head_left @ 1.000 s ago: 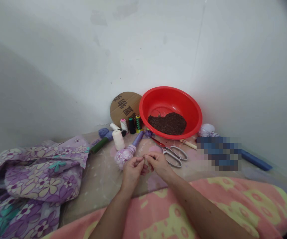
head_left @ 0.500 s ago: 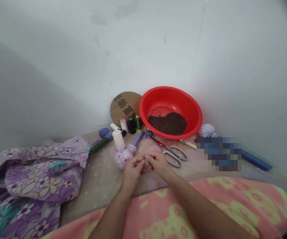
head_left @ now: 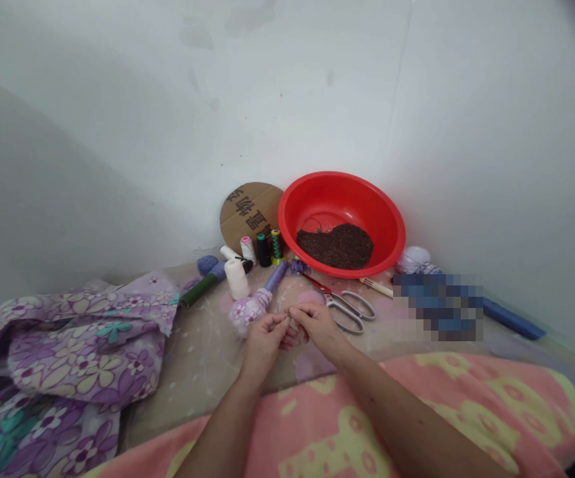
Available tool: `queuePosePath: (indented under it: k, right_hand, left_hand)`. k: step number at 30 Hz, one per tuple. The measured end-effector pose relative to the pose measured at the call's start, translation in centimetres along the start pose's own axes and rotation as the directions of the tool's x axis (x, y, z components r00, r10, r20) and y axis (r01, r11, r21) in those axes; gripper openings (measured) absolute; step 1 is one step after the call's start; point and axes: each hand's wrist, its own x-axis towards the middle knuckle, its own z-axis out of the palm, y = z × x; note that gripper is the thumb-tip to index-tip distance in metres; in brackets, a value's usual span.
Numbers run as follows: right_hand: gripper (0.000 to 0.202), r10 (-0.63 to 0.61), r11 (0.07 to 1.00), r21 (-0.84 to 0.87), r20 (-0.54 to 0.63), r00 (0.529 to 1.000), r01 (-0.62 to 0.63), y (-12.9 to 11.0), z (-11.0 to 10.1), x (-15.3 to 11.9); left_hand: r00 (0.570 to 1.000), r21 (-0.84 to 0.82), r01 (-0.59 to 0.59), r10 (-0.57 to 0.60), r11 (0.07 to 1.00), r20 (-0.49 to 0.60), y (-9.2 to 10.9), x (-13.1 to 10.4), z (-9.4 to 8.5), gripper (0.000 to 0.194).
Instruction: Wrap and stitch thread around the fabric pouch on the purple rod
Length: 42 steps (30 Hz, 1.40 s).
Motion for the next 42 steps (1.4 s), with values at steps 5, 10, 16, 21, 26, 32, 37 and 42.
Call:
queuePosePath:
  k: [5, 10, 16, 21, 26, 32, 37, 42]
  right_hand:
    - [0.029, -0.101, 0.995, -0.021, 0.004, 0.995, 0.101, -0.2, -0.1, 0.0]
    - [0.020, 0.009, 0.996, 0.092, 0.001, 1.000, -0.009, -0.4, -0.2, -0.1]
    - [0.012, -0.060, 0.998, 0.017, -0.007, 0.998, 0.060, 0.2, -0.2, 0.0]
    - [0.013, -0.124, 0.991, -0.047, -0.008, 0.992, 0.124, 0.6, -0.2, 0.3]
    - [0.015, -0.116, 0.993, -0.032, 0.005, 0.993, 0.116, 0.4, -0.3, 0.3]
    - [0.019, -0.074, 0.997, 0.009, 0.045, 0.996, 0.074, 0.2, -0.4, -0.1]
    - [0.015, -0.029, 0.992, 0.125, 0.109, 0.994, 0.016, -0.6, -0.2, -0.3]
    - [0.014, -0.010, 0.991, 0.134, 0.127, 0.992, -0.007, -1.2, -0.1, -0.4]
  left_hand:
    - [1.000, -0.002, 0.011, -0.011, 1.000, 0.003, 0.0, 0.0, 0.0, 0.025]
    - [1.000, -0.024, 0.029, -0.029, 0.999, 0.008, 0.2, -0.2, 0.0, 0.024]
    - [0.999, -0.033, 0.038, -0.038, 0.999, 0.002, 0.4, -0.2, 0.0, 0.024]
    - [1.000, -0.015, -0.009, 0.009, 1.000, -0.023, 0.4, -0.4, 0.1, 0.022]
    - [0.999, 0.010, -0.029, 0.030, 1.000, -0.041, 0.1, -0.3, 0.1, 0.021]
    - [0.999, 0.017, -0.023, 0.024, 1.000, -0.026, 0.1, -0.3, 0.1, 0.023]
    - [0.999, 0.003, -0.024, 0.024, 1.000, -0.027, 0.4, -0.4, 0.1, 0.022]
    - [0.999, -0.015, -0.017, 0.016, 1.000, -0.041, 0.5, -0.4, 0.1, 0.024]
